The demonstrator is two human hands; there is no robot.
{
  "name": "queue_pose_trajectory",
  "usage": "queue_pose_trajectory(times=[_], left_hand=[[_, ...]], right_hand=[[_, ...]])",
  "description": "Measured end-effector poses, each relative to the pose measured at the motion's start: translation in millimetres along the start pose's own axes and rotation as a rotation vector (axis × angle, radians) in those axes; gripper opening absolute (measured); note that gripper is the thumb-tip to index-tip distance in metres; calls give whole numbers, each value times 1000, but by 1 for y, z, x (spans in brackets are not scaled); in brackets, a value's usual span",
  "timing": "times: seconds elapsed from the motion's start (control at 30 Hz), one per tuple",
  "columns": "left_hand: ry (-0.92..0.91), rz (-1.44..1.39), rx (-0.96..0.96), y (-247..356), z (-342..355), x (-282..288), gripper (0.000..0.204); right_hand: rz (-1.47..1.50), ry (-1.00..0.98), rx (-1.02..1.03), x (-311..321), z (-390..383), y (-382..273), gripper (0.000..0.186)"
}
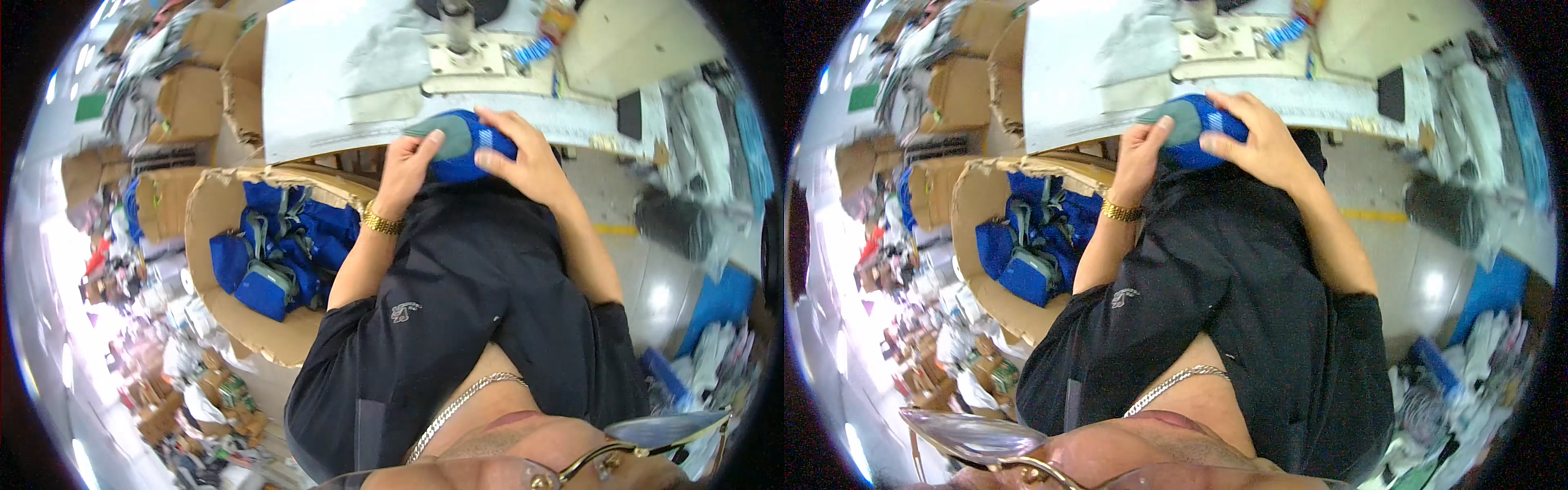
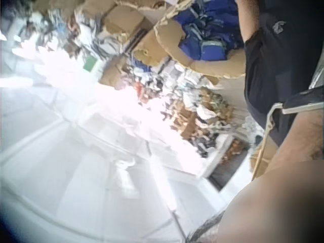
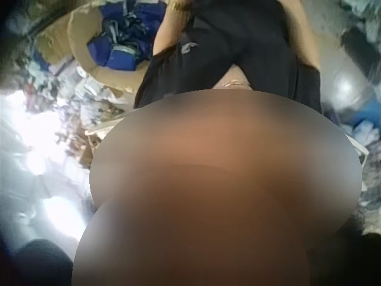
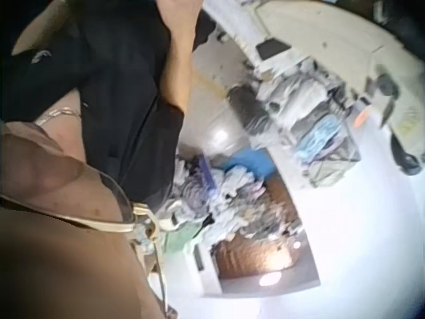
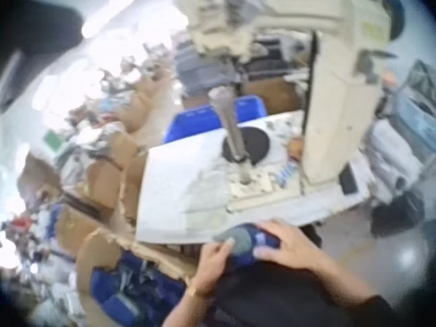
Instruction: Sewing together blue mesh fabric and teal synthetic pieces using an industrial sewing machine.
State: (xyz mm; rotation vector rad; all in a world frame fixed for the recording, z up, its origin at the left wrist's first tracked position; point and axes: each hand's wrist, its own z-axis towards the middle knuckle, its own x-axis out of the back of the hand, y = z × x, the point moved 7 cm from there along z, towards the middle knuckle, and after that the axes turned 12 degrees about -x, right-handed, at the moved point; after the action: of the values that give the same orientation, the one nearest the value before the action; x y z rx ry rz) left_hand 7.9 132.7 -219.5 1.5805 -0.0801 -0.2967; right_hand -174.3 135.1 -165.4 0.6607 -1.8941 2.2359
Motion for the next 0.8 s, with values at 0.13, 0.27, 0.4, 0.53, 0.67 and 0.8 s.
queue_pose_trajectory(times=[0.13,0.27,0.4,0.53,0.67,0.8], left_hand=[[27,203,-238,14,-5,-3,20],[-150,124,-191,5,-10,-15,31],[-151,-438,198,-23,-21,-13,54],[36,-269,284,-16,-13,-12,41],[-21,-159,115,4,-8,-21,33],[-94,-251,160,0,-11,-18,38]], right_hand=[[279,32,-461,3,-5,39,42],[521,15,-369,-3,-8,52,33],[728,-1,-362,-10,-13,29,37],[762,-3,-362,-8,-15,31,39],[691,-71,-593,-17,-13,55,30],[702,-64,-577,-18,-10,53,24]])
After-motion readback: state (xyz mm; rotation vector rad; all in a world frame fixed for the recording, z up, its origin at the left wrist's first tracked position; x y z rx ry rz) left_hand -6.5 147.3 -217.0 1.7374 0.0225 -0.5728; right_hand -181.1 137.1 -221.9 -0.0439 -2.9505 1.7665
